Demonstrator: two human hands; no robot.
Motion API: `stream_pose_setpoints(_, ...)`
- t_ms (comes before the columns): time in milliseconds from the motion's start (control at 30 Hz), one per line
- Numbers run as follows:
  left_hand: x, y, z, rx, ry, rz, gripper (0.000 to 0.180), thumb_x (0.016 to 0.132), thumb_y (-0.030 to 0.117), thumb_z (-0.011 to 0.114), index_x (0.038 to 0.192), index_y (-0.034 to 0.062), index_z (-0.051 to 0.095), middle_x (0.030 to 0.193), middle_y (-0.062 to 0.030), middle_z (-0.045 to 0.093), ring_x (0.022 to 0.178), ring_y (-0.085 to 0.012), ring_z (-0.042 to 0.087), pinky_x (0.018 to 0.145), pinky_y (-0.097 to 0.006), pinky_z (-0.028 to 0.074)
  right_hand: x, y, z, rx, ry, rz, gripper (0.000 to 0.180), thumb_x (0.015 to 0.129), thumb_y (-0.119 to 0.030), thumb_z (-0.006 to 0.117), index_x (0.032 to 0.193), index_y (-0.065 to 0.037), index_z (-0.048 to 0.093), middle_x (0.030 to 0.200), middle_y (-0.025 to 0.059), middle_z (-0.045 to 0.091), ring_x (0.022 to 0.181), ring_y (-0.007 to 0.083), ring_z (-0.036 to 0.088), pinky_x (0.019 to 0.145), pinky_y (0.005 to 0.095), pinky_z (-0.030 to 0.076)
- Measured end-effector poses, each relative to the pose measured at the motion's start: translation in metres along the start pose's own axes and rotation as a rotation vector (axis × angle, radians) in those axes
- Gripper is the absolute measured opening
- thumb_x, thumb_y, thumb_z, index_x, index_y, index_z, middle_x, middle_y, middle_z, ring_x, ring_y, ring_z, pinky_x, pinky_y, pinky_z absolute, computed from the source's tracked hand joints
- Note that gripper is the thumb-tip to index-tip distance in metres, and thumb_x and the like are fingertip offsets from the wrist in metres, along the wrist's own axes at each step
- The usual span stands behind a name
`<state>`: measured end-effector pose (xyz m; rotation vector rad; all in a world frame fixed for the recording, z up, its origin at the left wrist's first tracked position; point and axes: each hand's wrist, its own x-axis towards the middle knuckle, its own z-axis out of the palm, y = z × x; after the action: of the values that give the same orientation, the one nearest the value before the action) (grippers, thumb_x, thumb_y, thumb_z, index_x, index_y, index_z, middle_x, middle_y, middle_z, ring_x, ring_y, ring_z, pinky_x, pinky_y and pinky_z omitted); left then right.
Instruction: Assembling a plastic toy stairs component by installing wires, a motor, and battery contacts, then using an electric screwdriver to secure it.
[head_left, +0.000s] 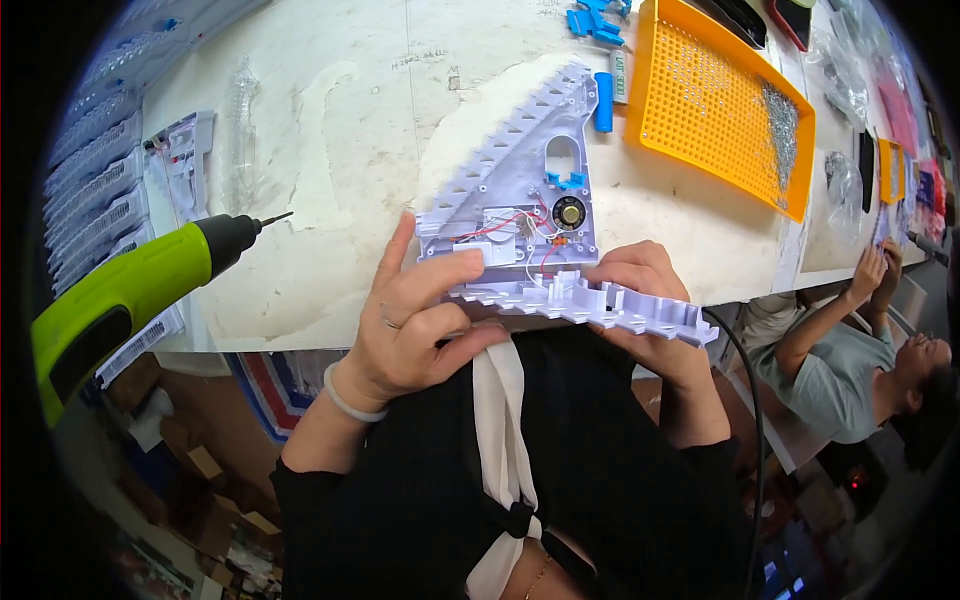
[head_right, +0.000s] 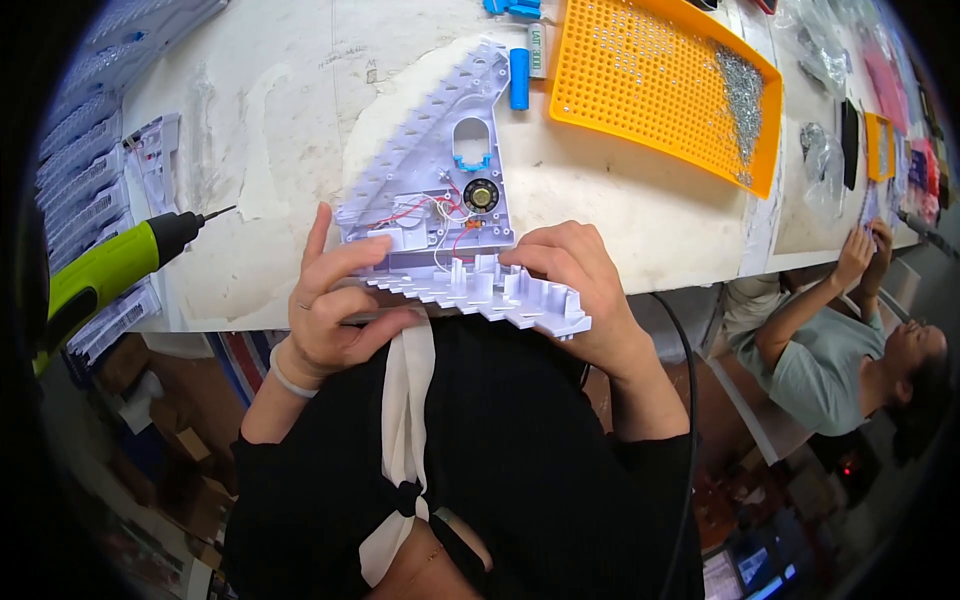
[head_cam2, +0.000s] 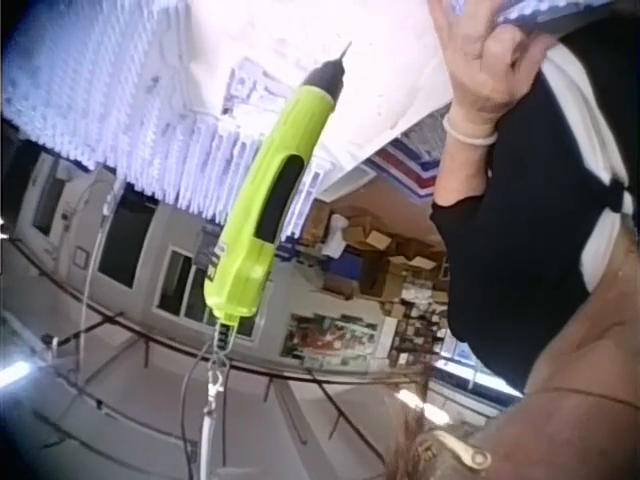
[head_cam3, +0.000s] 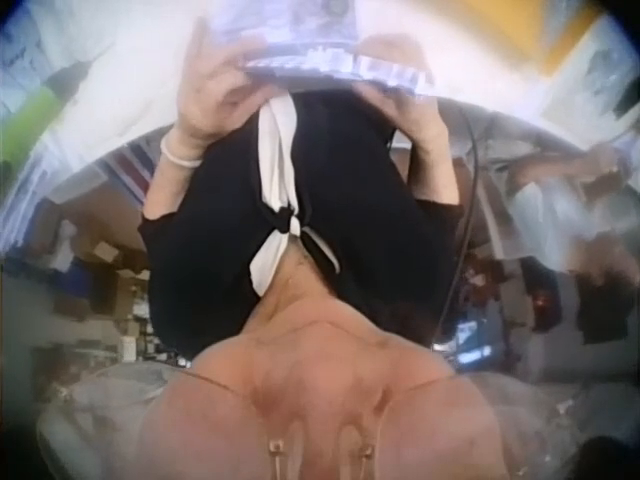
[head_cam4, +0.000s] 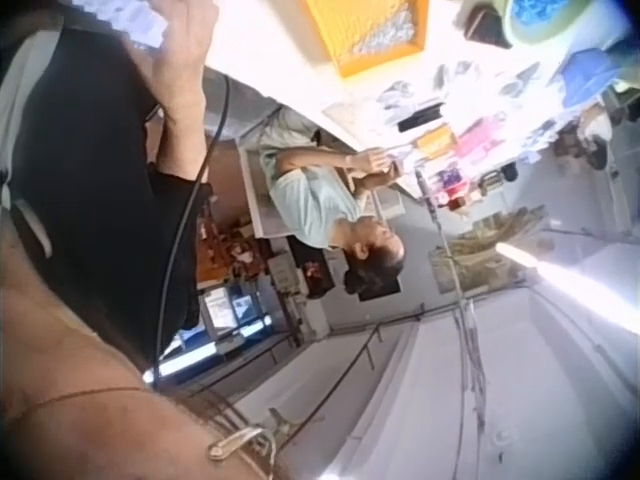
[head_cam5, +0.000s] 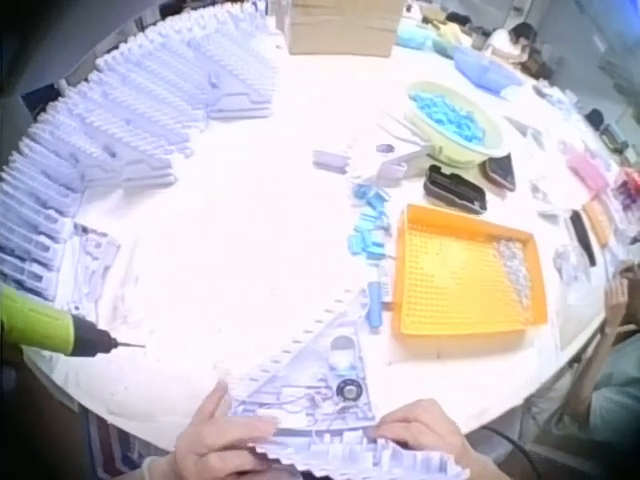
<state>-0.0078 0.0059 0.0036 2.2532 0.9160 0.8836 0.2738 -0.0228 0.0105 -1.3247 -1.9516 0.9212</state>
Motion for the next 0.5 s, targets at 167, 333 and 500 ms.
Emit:
stream_pose_setpoints(167,0.006,0.001,-0.007,-0.041,0.075,-0.029,0.062,0.063,0.031,0.093,0.095,0.015,0.043,0.122,-0.0122,0.06,0.116,-0.0333,0.061,0.116,-0.063,0.025,-0.001,0.001,0.0,-0.029,0.025,-0.014,0.036,0.073,-0.01,0.077,0.107,-0.004,0.065,0.099,0.0101,0.065,0.087,0.0266,0.06,0.078,0.0349,0.044)
stream_pose_setpoints(333,-0.008,-0.003,-0.004,0.074,0.07,0.006,0.06,0.066,0.029,0.092,0.096,0.0158,0.042,0.123,-0.0099,0.058,0.117,-0.0327,0.06,0.115,-0.063,0.028,0.001,0.0,-0.001,-0.007,0.022,0.0,0.035,0.074,-0.011,0.077,0.106,-0.005,0.065,0.099,0.0096,0.065,0.087,0.0264,0.061,0.079,0.0352,0.044)
stream_pose_setpoints(500,-0.016,-0.006,0.0,0.152,0.076,0.066,0.054,0.07,0.026,0.089,0.095,0.016,0.043,0.124,-0.0076,0.057,0.117,-0.0315,0.06,0.113,-0.062,0.032,-0.002,0.008,0.0,0.015,-0.012,-0.002,0.042,0.07,-0.011,0.08,0.108,-0.005,0.064,0.1,0.0091,0.066,0.089,0.0266,0.061,0.08,0.0361,0.044)
